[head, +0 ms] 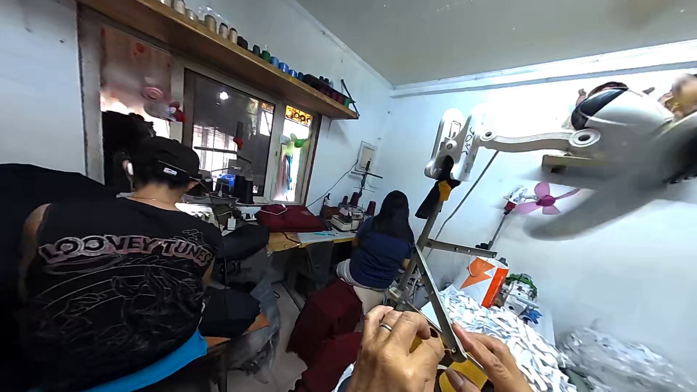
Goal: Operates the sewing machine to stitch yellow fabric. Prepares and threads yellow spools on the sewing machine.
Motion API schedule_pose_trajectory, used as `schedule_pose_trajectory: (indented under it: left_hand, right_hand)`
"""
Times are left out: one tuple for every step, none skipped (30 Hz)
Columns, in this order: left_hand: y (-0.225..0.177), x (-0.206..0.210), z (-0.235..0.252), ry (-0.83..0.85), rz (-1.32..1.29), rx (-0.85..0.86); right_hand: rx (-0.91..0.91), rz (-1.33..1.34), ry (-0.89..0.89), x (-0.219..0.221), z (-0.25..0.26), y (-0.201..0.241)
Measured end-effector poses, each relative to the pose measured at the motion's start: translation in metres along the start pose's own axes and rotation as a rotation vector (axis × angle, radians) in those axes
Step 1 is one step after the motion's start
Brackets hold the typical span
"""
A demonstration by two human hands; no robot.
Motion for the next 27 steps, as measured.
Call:
schedule_pose_trajectory:
  left_hand:
    - [0.0005,-0.0006,-0.0006,0.004,0.0,-0.004]
    - [0.001,-0.001,-0.0011,0.005,-0.003,-0.009]
    - [0.0013,-0.0013,-0.0014,0.004,-0.003,-0.015]
    - [0.0016,-0.0014,-0.0015,0.003,-0.005,-0.019]
    - [0.0018,-0.0014,-0.0015,0.001,-0.006,-0.02]
    - [0.0019,-0.0011,-0.0013,0.001,-0.007,-0.019]
    - [0.0021,-0.0007,-0.0012,0.0,-0.006,-0.017]
    - [0.0024,0.0,-0.0013,-0.002,-0.005,-0.013]
    - [0.0026,0.0006,-0.0015,-0.005,-0.003,-0.009]
    - [0.0026,0.001,-0.0016,-0.008,-0.004,-0.006]
    - [0.0025,0.0015,-0.0015,-0.01,-0.004,-0.003]
    - [0.0023,0.0021,-0.0013,-0.013,-0.005,0.0]
    - [0.002,0.0024,-0.0009,-0.015,-0.007,0.004]
    - [0.0015,0.0025,-0.0004,-0.013,-0.01,0.009]
    - [0.0011,0.0024,0.0001,-0.013,-0.013,0.014]
    - [0.0007,0.002,0.0005,-0.014,-0.015,0.018]
    - [0.0006,0.0017,0.0009,-0.015,-0.016,0.022]
    - [0.0008,0.0011,0.0012,-0.017,-0.019,0.024]
    - [0.0012,0.0004,0.0014,-0.018,-0.019,0.023]
    - [0.0015,-0.0004,0.0014,-0.021,-0.022,0.022]
    - [0.0017,-0.0014,0.0011,-0.023,-0.025,0.017]
    - [0.0018,-0.0023,0.0009,-0.025,-0.027,0.011]
    - [0.0019,-0.003,0.0007,-0.027,-0.027,0.007]
    - [0.0019,-0.0033,0.0005,-0.027,-0.028,0.005]
    - [0.002,-0.0032,0.0004,-0.028,-0.027,0.006]
    - [0.0022,-0.0026,0.0003,-0.028,-0.028,0.008]
    - [0.0024,-0.0018,0.0002,-0.028,-0.03,0.01]
  right_hand:
    - [-0.004,0.004,0.001,0.0,-0.0004,-0.0008]
    - [-0.008,0.006,0.003,0.0002,-0.0009,-0.0016]
    - [-0.012,0.009,0.004,0.0005,-0.0013,-0.0022]
    - [-0.016,0.013,0.005,0.0009,-0.0013,-0.0027]
    - [-0.018,0.018,0.006,0.0013,-0.0014,-0.003]
    - [-0.022,0.023,0.005,0.0016,-0.0014,-0.0034]
    - [-0.022,0.026,0.005,0.0019,-0.0015,-0.0037]
    - [-0.023,0.025,0.006,0.002,-0.0016,-0.004]
    - [-0.023,0.024,0.004,0.0021,-0.0017,-0.0044]
    - [-0.022,0.026,0.005,0.0022,-0.0017,-0.0043]
    - [-0.02,0.032,0.006,0.0024,-0.0019,-0.0043]
    - [-0.019,0.04,0.006,0.0027,-0.0023,-0.0043]
    - [-0.016,0.045,0.007,0.0031,-0.0027,-0.0045]
    - [-0.015,0.047,0.007,0.0037,-0.0028,-0.0047]
    - [-0.015,0.048,0.003,0.0044,-0.003,-0.0049]
    - [-0.016,0.049,-0.003,0.005,-0.0031,-0.005]
    - [-0.015,0.05,-0.006,0.0053,-0.0032,-0.0047]
    - [-0.013,0.051,-0.01,0.0054,-0.0031,-0.0046]
    - [-0.013,0.053,-0.014,0.0055,-0.0031,-0.0047]
    - [-0.011,0.056,-0.015,0.0056,-0.0032,-0.0048]
    - [-0.009,0.057,-0.012,0.0057,-0.0035,-0.005]
    - [-0.01,0.059,-0.009,0.0059,-0.0038,-0.0056]
    - [-0.011,0.062,-0.006,0.0062,-0.0039,-0.0062]
    - [-0.012,0.065,-0.005,0.0064,-0.0043,-0.0067]
    - [-0.011,0.065,-0.005,0.0066,-0.0048,-0.0069]
    - [-0.008,0.072,-0.007,0.0067,-0.005,-0.0068]
    - [-0.004,0.075,-0.01,0.0069,-0.0051,-0.0065]
Point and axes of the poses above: each hand's wrist, its own z-axis towards the middle knuckle, its own x-axis out of the palm, y = z × x, the point moved 2 cm from there along z, towards the middle knuckle, and after that the axes turned 7 degrees about z, right-handed, at the moved point
